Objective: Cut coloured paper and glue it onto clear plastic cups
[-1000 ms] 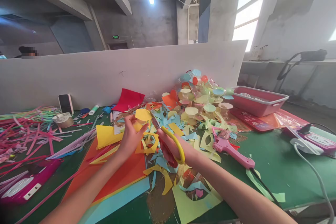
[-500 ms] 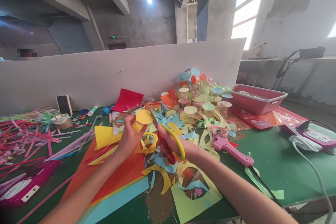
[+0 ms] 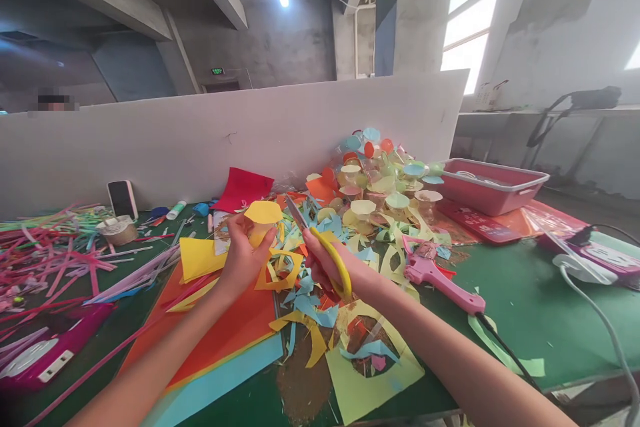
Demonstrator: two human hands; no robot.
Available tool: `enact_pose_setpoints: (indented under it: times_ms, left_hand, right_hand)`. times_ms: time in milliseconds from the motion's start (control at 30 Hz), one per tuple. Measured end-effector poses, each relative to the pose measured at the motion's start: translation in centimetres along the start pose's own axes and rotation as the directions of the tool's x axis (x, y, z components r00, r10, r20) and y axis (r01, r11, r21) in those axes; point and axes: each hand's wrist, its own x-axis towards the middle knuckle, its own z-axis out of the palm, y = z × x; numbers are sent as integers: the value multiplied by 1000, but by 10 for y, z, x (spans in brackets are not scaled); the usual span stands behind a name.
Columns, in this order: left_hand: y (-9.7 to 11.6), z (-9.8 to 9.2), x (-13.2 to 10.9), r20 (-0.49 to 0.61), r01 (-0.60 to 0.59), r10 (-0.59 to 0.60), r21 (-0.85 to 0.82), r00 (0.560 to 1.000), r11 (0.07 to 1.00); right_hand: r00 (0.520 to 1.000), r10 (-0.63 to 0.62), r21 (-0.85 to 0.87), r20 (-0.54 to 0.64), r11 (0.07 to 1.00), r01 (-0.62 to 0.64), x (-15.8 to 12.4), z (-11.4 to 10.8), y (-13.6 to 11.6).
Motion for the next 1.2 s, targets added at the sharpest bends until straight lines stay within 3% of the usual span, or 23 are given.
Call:
enact_pose_setpoints:
  times_ms: [133, 433, 733, 1000, 1200]
  left_hand:
    - [2, 0, 1, 32, 68, -65, -94, 997, 993]
    - [2, 2, 2, 72, 166, -152, -249, 986, 954]
    - [1, 1, 2, -31, 53, -58, -126, 998, 991]
    - [5, -1, 0, 24, 72, -71, -69, 997, 995]
    - [2, -1, 1, 78, 90, -83, -95, 993, 991]
  right_hand:
    - [998, -53, -8, 27, 999, 54, -8, -1, -5]
    - [996, -41, 17, 77, 999, 40, -3, -6, 5]
    - [986, -28, 35, 163, 999, 22, -7, -1, 0]
    - [987, -18, 84, 157, 996, 5, -2, 0, 10]
    - [989, -24, 4, 147, 1000, 23, -7, -1, 3]
